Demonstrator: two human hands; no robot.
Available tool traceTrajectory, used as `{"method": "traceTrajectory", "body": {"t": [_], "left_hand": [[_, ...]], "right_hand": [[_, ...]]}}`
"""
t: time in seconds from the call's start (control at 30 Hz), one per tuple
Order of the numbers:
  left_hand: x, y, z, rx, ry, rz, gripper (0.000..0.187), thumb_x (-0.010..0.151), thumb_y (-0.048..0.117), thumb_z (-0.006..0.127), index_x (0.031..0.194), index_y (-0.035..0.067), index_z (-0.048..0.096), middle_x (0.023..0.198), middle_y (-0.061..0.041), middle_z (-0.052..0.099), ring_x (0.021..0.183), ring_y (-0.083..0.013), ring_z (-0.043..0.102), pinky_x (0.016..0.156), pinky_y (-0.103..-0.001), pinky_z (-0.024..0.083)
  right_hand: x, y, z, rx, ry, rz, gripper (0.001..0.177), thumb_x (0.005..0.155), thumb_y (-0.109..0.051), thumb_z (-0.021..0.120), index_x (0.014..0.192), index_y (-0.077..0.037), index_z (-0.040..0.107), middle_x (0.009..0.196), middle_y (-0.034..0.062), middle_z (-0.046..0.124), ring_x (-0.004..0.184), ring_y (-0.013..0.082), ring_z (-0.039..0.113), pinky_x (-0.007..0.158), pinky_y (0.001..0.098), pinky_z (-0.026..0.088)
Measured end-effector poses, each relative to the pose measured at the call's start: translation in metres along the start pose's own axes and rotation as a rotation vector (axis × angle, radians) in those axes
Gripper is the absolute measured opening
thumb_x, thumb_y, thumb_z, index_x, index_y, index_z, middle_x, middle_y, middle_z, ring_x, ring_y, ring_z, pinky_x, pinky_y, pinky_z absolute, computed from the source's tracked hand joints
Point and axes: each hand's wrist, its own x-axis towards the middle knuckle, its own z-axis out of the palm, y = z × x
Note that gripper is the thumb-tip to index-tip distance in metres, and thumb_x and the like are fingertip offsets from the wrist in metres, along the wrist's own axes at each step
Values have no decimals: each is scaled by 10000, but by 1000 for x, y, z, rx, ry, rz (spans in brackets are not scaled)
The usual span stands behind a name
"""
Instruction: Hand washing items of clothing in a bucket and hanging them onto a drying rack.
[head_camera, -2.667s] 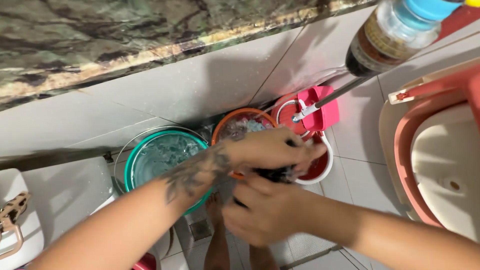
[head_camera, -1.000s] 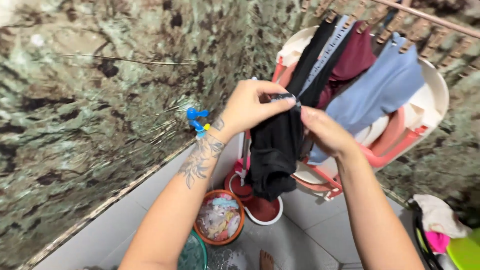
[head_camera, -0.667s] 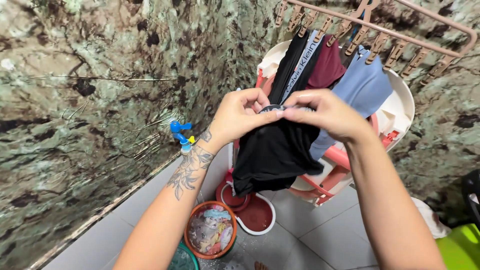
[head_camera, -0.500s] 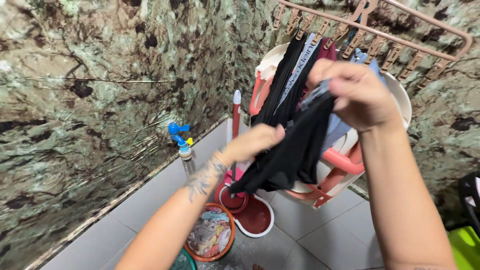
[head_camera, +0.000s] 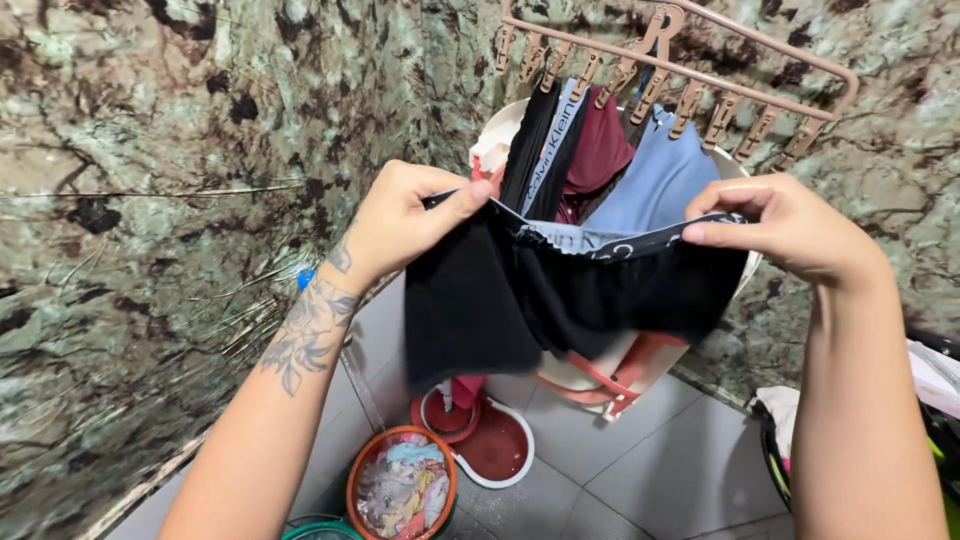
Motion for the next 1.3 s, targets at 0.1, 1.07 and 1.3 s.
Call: {"method": "traceTrajectory", "body": {"t": [0.1,1.07,1.3], "left_hand": [[6,0,-5,158,-10,-14,317,947,361,716,922,53,787,708,-85,735,610,-150,689,600,-299,521],[-71,-176,113,-1693,-113,-901,308,1014,195,542,1164,-51,652,1125,-156,733,1018,-261,730,990,-419,564],[-88,-124,144,-1929,-257,-688,441,1150,301,462,1385,-52,585,1299,-179,692,1159,-246,690,1058,-376,521]], "right_hand": [[-1,42,-19,315,16,-433,172,924,-92,776,809,15,707,846,63,654,868,186,594,1069,402,491],[-13,220,326,340,-21,604,418,809,-47,696,1196,-42,539,1066,158,622,845,337,721,670,479,660],[-3,197,369,1789,-259,1121,390,967,-146,519,1335,-21,489,1299,272,626,1183,529,637,996,574,538]]}}
